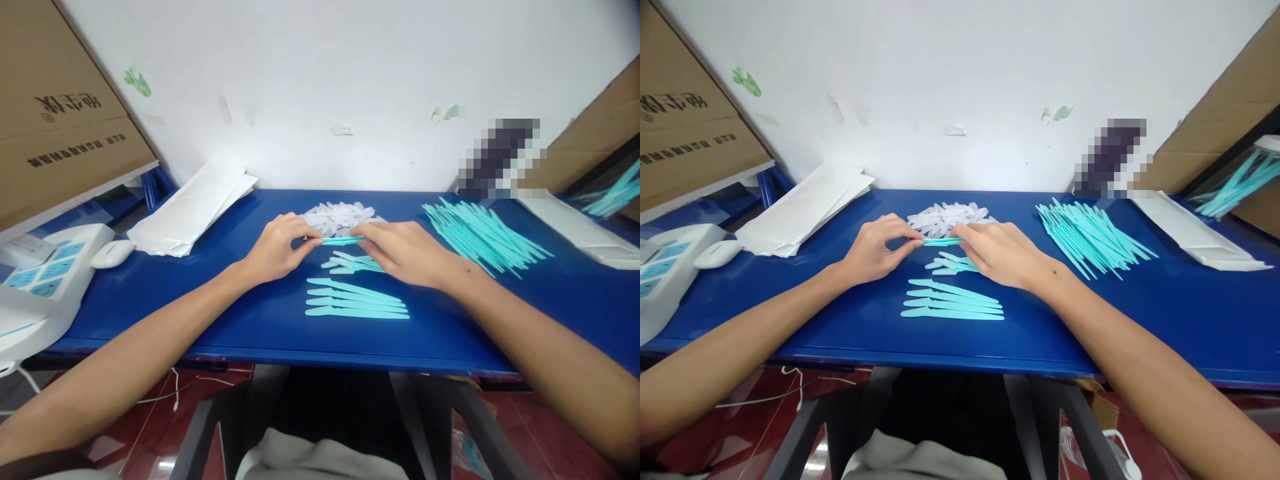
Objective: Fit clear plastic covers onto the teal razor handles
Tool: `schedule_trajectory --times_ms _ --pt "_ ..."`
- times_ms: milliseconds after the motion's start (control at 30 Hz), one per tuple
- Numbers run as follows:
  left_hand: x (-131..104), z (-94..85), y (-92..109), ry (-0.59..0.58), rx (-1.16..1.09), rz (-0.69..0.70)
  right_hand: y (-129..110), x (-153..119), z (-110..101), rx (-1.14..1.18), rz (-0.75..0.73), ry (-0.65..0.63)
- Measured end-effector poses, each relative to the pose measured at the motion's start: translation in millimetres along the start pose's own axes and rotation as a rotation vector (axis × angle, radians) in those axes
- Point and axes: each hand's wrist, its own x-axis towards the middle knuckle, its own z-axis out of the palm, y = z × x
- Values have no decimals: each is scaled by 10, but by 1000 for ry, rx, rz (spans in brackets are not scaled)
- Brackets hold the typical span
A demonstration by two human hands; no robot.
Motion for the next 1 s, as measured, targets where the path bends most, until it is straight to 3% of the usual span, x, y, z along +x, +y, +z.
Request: schedule_trajectory --times_ms 367,467,567,667,767,1000 --pt "-10 -6 82 59 -209 -3 -86 -5 49 -99 -56 62" --pt "8 -13 36 19 -154 -8 -108 16 37 -102 -14 68" --pt "17 -75 -101 -47 41 -60 -61 27 24 -79 72 84" --pt "-11 -165 -289 -190 174 -80 43 20 22 -40 115 79" --pt "-48 -217 -424 -293 171 -74 132 7 25 -15 151 91" --pt "-7 -206 -322 -360 226 -68 129 17 30 -16 223 82"
